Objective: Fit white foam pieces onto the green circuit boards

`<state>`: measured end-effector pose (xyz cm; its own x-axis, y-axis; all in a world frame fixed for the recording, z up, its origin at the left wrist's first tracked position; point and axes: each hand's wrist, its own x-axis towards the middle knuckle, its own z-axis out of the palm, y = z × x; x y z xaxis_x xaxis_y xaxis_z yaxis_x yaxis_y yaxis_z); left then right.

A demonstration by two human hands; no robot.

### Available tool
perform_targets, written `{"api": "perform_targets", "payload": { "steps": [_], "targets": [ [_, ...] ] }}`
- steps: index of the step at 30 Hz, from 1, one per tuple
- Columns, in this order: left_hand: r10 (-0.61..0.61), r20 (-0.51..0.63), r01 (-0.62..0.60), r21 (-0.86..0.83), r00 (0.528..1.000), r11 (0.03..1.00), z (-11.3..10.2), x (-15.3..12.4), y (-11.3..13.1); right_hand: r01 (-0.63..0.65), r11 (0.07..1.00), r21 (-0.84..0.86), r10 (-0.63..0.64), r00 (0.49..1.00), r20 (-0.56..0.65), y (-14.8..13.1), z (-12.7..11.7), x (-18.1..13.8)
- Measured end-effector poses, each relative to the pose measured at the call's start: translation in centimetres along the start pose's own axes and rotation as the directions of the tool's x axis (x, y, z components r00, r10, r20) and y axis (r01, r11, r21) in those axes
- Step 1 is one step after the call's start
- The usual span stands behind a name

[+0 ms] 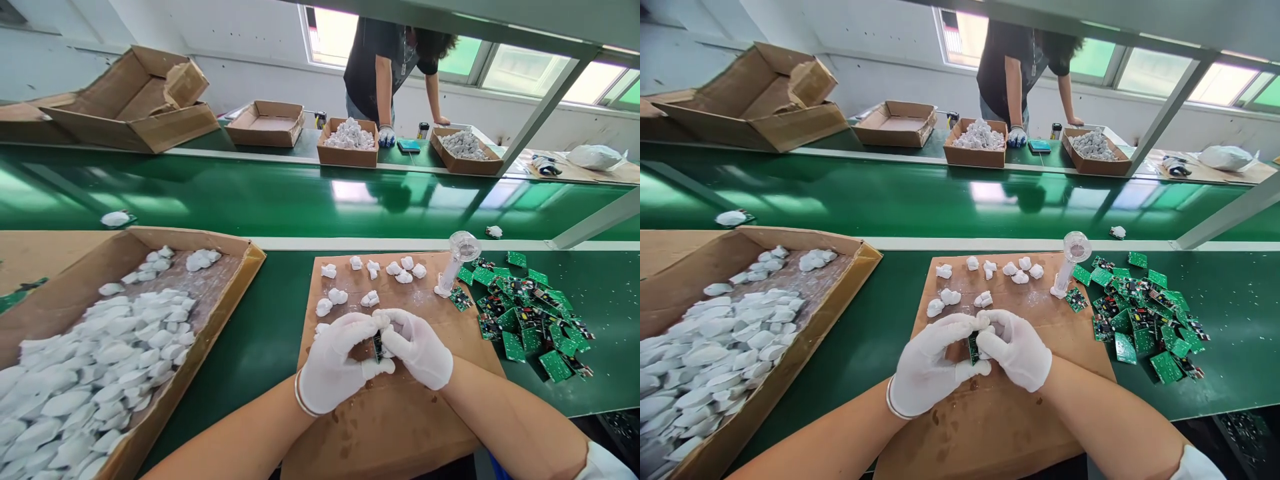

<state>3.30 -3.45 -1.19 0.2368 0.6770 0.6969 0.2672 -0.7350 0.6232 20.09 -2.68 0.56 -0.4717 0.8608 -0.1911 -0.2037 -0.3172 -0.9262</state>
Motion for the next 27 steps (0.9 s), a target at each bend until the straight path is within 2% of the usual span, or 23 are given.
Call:
{"api": "perform_targets", "payload": {
  "steps": [6, 11, 14, 16, 18, 25, 27],
  "targets": [
    [-0.123, -0.005, 0.123, 0.014, 0.992, 0.992, 0.0, -0.1, 0.5, 0.022, 1.000, -0.003, -0.022, 0.999, 0.030, -0.1, 0.6, -0.3],
    [-0.168, -0.014, 0.167, -0.053, 0.986, 0.984, 0.1, 0.2, 0.7, 0.049, 0.989, 0.143, -0.054, 0.998, 0.036, 0.6, 0.3, 0.0],
    [-0.214, 0.088, 0.222, -0.103, 0.973, 0.970, 0.0, 0.2, 0.6, 0.030, 0.967, 0.253, -0.045, 0.998, 0.053, 0.6, -0.1, 0.3],
    [-0.292, 0.200, 0.316, -0.096, 0.935, 0.944, 0.0, 0.2, 0.6, 0.003, 0.964, 0.265, -0.016, 0.999, 0.046, 0.5, -0.4, 0.4],
    [-0.347, 0.254, 0.376, -0.075, 0.903, 0.924, 0.0, 0.2, 0.6, -0.020, 0.972, 0.234, 0.013, 0.999, 0.032, 0.4, -0.7, 0.5],
    [-0.296, 0.266, 0.339, -0.136, 0.918, 0.931, 0.3, -0.5, -0.2, -0.018, 0.990, 0.143, 0.023, 0.999, -0.033, 0.9, -0.8, 0.7],
    [-0.327, 0.205, 0.350, -0.086, 0.922, 0.933, 0.4, -1.1, -0.6, 0.012, 0.988, 0.151, -0.008, 1.000, -0.028, 0.7, -0.6, 0.6]
  ]
}}
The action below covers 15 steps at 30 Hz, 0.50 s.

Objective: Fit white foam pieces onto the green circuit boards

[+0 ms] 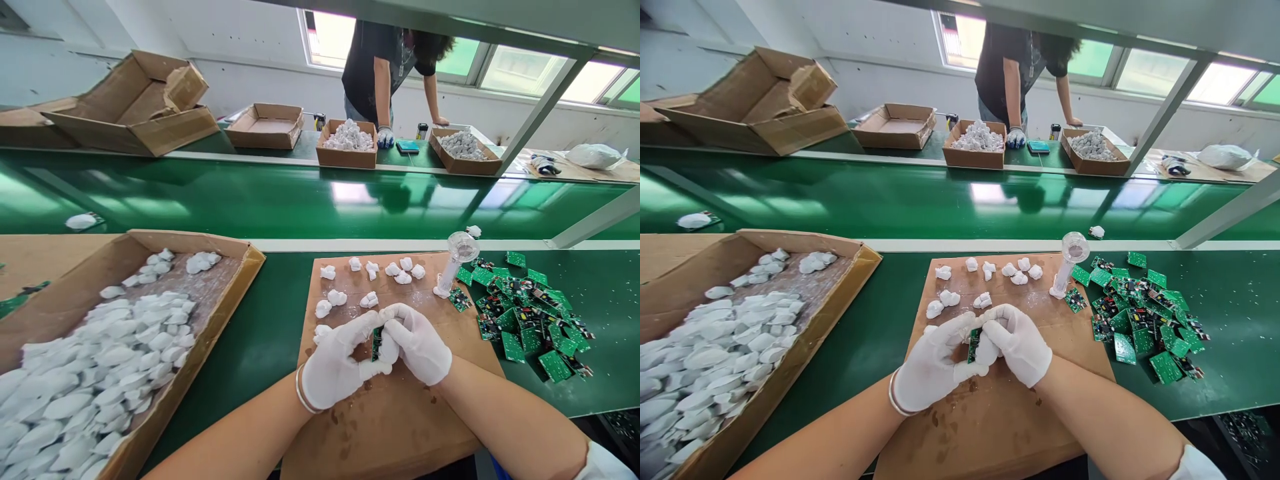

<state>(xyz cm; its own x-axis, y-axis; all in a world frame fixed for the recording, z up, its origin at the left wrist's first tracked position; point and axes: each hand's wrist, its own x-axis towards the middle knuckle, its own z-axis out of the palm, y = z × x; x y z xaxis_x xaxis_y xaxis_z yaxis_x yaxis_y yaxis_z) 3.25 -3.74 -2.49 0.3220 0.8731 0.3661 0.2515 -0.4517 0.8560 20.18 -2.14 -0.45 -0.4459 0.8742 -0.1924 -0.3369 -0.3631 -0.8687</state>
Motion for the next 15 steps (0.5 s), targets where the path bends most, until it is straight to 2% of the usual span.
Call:
{"api": "perform_targets", "payload": {
  "steps": [3, 6, 8, 12, 15],
  "targets": [
    [-0.046, -0.098, 0.054, 0.075, 0.994, 0.996, 0.1, -0.6, -0.6, 0.035, 0.999, 0.029, -0.037, 0.997, 0.069, -0.4, 0.2, -0.1],
    [-0.038, -0.125, 0.046, 0.059, 0.991, 0.997, 0.1, -0.6, -0.5, 0.007, 1.000, 0.005, -0.007, 0.995, 0.101, -0.8, 0.1, -0.2],
    [-0.024, -0.100, 0.026, 0.020, 0.995, 0.999, 0.1, -0.3, -0.1, -0.030, 1.000, -0.007, 0.031, 0.996, 0.086, -0.8, -0.1, -0.2],
    [-0.063, 0.028, 0.064, -0.069, 0.998, 0.996, 0.1, 0.5, 0.7, -0.073, 0.996, 0.042, 0.068, 0.993, 0.098, -0.8, -0.3, -0.2],
    [-0.047, 0.052, 0.053, -0.121, 0.998, 0.991, 0.0, 0.7, 0.9, -0.093, 0.994, 0.052, 0.088, 0.993, 0.081, -0.7, -0.3, -0.1]
  ]
}}
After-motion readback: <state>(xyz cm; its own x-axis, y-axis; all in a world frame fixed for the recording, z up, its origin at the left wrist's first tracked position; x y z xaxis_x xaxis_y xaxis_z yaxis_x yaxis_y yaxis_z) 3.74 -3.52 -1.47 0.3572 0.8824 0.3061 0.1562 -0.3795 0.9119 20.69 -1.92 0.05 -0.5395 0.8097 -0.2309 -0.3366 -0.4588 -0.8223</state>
